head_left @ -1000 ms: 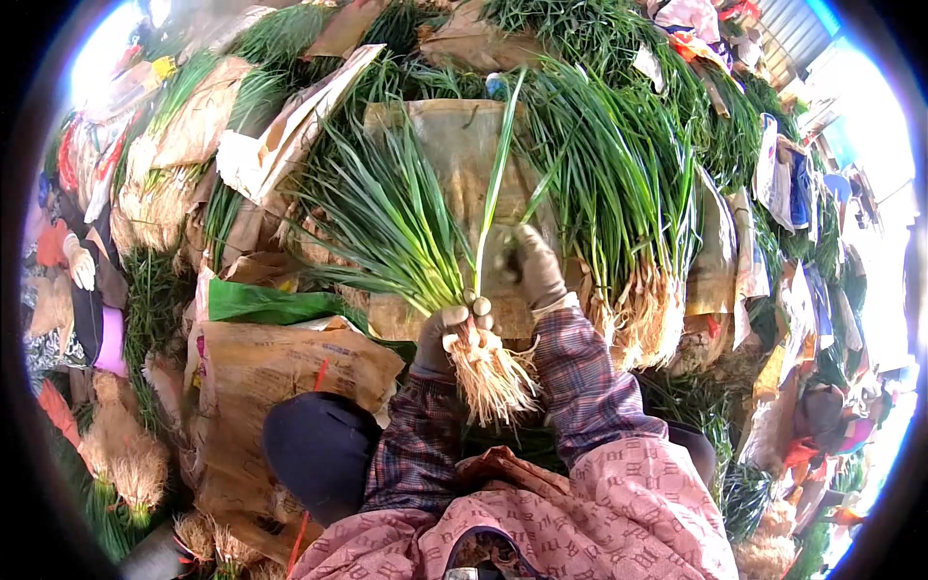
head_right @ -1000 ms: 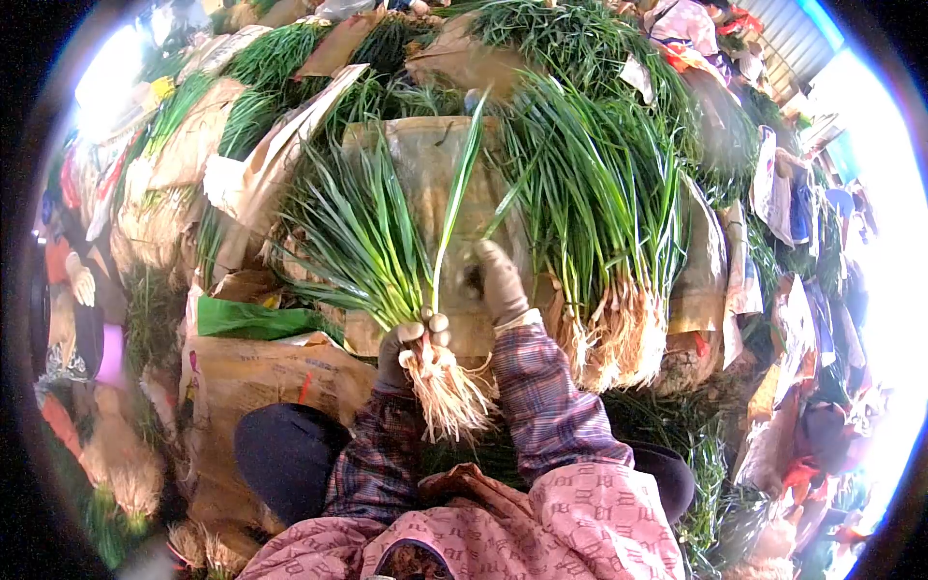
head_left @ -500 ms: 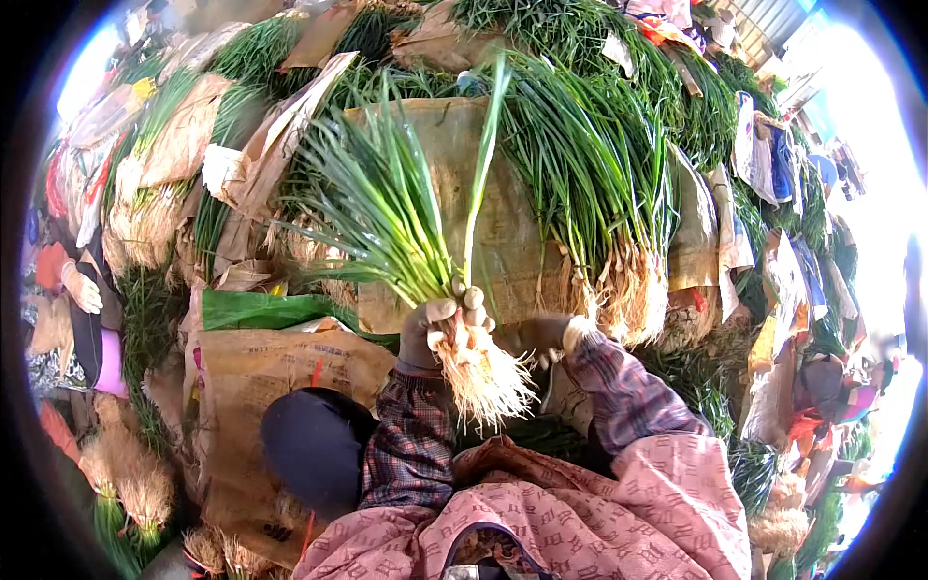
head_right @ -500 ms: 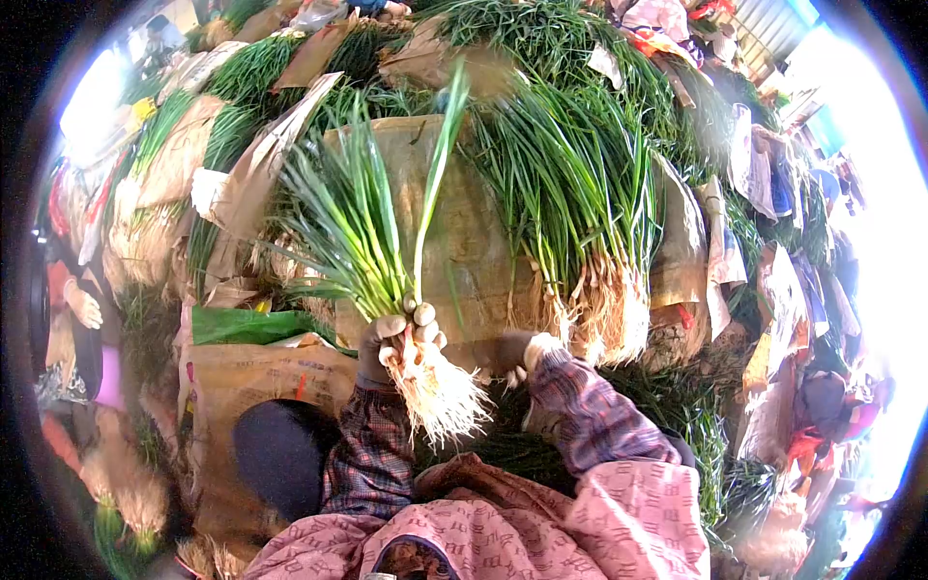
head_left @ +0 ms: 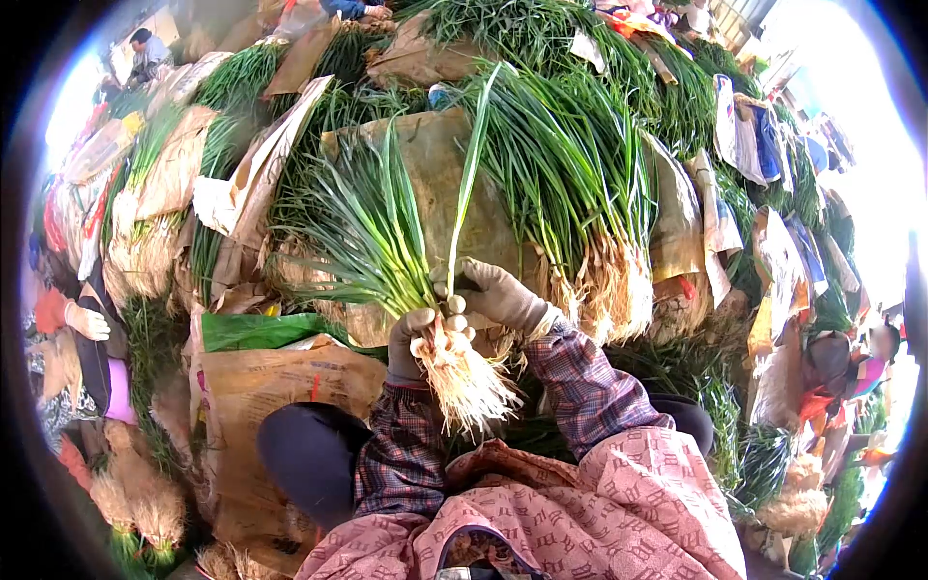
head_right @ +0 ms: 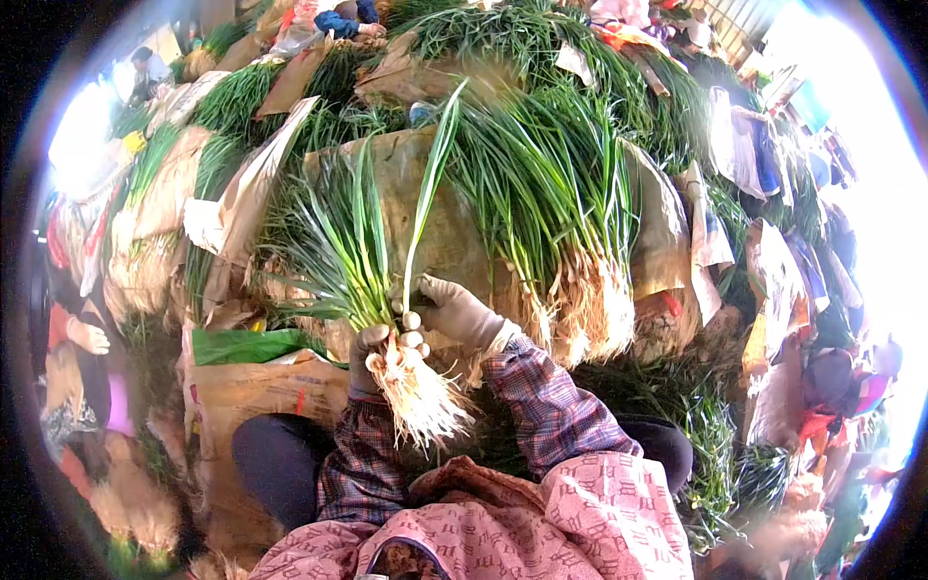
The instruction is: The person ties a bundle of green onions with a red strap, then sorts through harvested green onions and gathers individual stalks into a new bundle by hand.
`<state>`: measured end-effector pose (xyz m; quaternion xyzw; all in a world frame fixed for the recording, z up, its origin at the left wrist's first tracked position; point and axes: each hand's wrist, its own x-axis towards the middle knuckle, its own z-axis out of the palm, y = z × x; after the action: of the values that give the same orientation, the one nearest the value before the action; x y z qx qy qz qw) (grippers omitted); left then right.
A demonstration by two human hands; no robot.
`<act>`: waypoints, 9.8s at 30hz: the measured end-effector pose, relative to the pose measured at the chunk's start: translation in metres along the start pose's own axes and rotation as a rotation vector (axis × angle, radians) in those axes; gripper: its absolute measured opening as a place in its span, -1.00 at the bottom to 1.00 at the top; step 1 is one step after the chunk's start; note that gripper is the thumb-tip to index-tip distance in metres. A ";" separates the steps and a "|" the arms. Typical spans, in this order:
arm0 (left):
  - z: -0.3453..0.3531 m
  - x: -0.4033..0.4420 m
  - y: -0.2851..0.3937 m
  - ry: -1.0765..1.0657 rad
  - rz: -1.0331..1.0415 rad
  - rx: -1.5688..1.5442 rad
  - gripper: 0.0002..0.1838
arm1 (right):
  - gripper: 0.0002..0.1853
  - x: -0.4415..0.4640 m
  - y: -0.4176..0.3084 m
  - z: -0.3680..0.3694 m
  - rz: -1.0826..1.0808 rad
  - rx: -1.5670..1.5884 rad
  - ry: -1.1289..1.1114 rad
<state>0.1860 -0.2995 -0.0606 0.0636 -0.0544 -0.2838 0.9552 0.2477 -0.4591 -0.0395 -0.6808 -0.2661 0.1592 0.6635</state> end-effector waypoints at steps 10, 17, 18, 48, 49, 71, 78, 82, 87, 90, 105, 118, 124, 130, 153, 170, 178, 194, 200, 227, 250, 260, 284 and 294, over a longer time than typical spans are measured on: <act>0.042 -0.006 -0.003 0.018 0.044 0.262 -0.16 | -0.76 -0.033 -0.018 0.006 0.252 -0.710 0.094; -0.059 0.036 -0.011 -0.032 -0.009 0.141 -0.26 | -0.66 -0.062 0.017 -0.038 0.941 -0.869 -0.249; -0.117 0.043 -0.020 -0.014 -0.155 0.111 -0.31 | -0.67 -0.035 0.021 -0.057 0.836 -0.917 0.102; -0.018 0.000 0.001 -0.189 0.337 -0.121 -0.57 | -0.57 -0.072 -0.038 -0.006 0.362 -1.552 0.382; -0.028 0.002 0.004 -0.189 0.329 -0.086 -0.54 | -0.54 -0.060 -0.043 -0.016 0.391 -1.613 0.405; -0.062 0.009 0.008 -0.115 -0.122 0.308 -0.68 | -0.18 -0.007 0.024 -0.035 0.461 -0.231 0.486; -0.015 -0.001 0.001 0.183 0.105 0.133 -0.60 | -0.67 0.028 0.047 -0.021 0.290 0.225 0.271; -0.040 0.010 0.014 -0.600 0.337 -0.038 -0.63 | -0.70 0.024 0.052 -0.045 0.352 0.239 0.633; -0.045 -0.006 0.018 -0.520 0.374 -0.090 -0.61 | -0.71 0.035 0.020 -0.045 0.218 0.417 0.382; -0.042 -0.010 0.011 -0.356 0.341 -0.090 -0.64 | -0.61 0.077 -0.005 0.011 0.202 0.033 0.118; -0.012 0.010 0.014 -0.602 0.511 0.013 -0.65 | -0.85 -0.015 0.070 -0.069 0.168 -1.034 0.361; -0.032 -0.001 -0.016 0.033 0.169 0.101 -0.41 | -0.64 -0.023 0.026 -0.066 0.874 -1.222 0.280; -0.083 0.005 0.006 -0.206 0.013 0.073 -0.46 | -0.61 -0.009 0.053 -0.078 0.439 -0.085 0.453; -0.085 -0.013 -0.006 0.317 0.266 0.486 -0.44 | -0.76 -0.037 0.001 0.008 0.036 -0.863 0.159; -0.046 -0.007 0.003 -0.328 0.205 -0.052 -0.76 | -0.83 -0.016 0.064 -0.052 0.732 -0.758 -0.218; -0.050 -0.013 0.000 -0.219 0.144 -0.183 -0.76 | -0.73 0.044 0.091 -0.014 0.148 -0.018 0.769; -0.102 -0.024 -0.003 0.129 -0.105 0.367 -0.51 | -0.80 0.073 -0.078 -0.077 -0.023 -0.318 0.685; -0.159 -0.014 -0.024 0.317 0.052 0.469 -0.69 | -0.68 0.140 0.007 -0.010 0.394 -1.197 -0.206; -0.128 -0.040 -0.020 0.393 -0.131 0.722 -0.68 | -0.75 0.139 -0.017 -0.026 0.362 -1.282 0.019; -0.072 -0.018 0.027 0.110 0.250 0.308 -0.30 | -0.61 -0.010 0.071 -0.016 0.870 -1.134 -0.154; -0.041 -0.002 0.008 -0.091 0.068 0.261 -0.28 | -0.54 0.015 -0.069 -0.078 0.621 -0.894 0.547; -0.041 -0.025 0.031 0.074 0.224 0.309 -0.48 | -0.76 -0.022 0.012 -0.059 0.306 -0.032 0.324; -0.026 -0.028 -0.014 -0.081 0.213 -0.215 -0.54 | -0.55 0.038 0.086 0.038 0.174 0.093 0.677; -0.059 -0.017 -0.018 -0.109 0.109 -0.187 -0.50 | -0.73 0.044 0.064 0.026 0.547 0.435 0.847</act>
<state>0.1702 -0.2993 -0.1223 -0.0442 -0.0827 -0.2382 0.9667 0.2779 -0.4116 -0.0987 -0.5768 0.2503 0.0893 0.7724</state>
